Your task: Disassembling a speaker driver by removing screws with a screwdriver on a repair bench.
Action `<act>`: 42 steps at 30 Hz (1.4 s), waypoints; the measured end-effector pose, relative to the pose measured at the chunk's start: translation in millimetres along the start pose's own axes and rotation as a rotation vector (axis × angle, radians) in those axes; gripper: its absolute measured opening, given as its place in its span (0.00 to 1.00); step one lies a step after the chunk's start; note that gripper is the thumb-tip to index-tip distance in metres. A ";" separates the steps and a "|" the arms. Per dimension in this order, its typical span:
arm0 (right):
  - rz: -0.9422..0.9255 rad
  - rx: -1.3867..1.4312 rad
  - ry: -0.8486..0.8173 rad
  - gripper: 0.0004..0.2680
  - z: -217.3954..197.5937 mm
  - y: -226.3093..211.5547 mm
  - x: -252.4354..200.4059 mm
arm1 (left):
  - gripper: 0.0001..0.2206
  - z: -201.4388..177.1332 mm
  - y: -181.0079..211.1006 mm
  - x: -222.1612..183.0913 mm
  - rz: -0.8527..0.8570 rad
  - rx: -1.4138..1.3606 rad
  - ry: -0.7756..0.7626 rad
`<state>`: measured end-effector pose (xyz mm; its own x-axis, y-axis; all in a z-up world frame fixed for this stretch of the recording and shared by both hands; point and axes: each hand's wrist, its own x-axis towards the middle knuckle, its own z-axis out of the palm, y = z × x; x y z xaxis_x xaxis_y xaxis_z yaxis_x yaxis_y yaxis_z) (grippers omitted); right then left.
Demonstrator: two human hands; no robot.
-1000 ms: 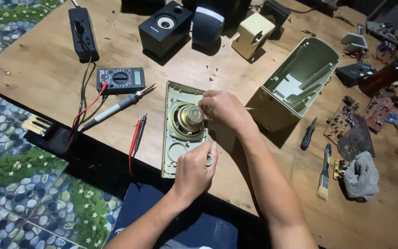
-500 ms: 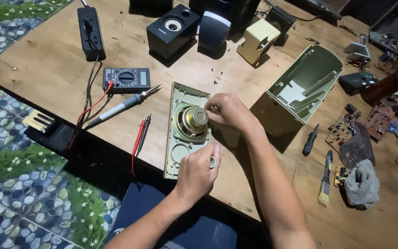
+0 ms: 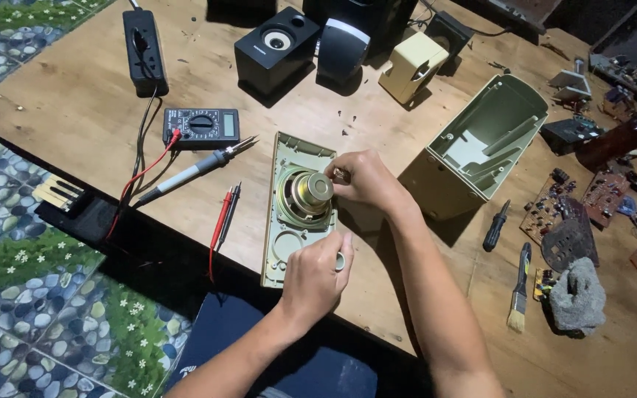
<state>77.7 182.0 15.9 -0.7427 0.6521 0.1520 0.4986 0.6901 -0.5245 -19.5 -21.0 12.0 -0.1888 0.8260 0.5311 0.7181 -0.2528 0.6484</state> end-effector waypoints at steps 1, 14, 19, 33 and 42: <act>0.000 0.000 -0.001 0.06 0.0 -1.5 -0.6 | 0.17 -0.3 -0.7 -0.3 0.000 0.000 0.000; 0.102 0.089 0.020 0.11 -4.1 -11.0 -5.6 | 0.17 -1.0 2.1 0.3 -0.002 -0.003 -0.025; 0.083 0.103 0.009 0.11 -9.1 -18.8 -8.3 | 0.17 -0.9 2.6 -1.5 -0.008 0.011 -0.019; 0.004 0.308 0.013 0.11 -16.6 -23.1 -10.2 | 0.15 2.9 -0.1 -2.0 0.025 -0.047 -0.051; 0.052 0.371 0.009 0.11 -17.5 -24.0 -10.3 | 0.16 2.6 0.7 -1.0 0.009 -0.039 -0.067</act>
<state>81.2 164.2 41.6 -0.7158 0.6873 0.1237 0.3385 0.4964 -0.7993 -17.1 -20.7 10.6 -0.1359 0.8551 0.5004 0.6931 -0.2789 0.6648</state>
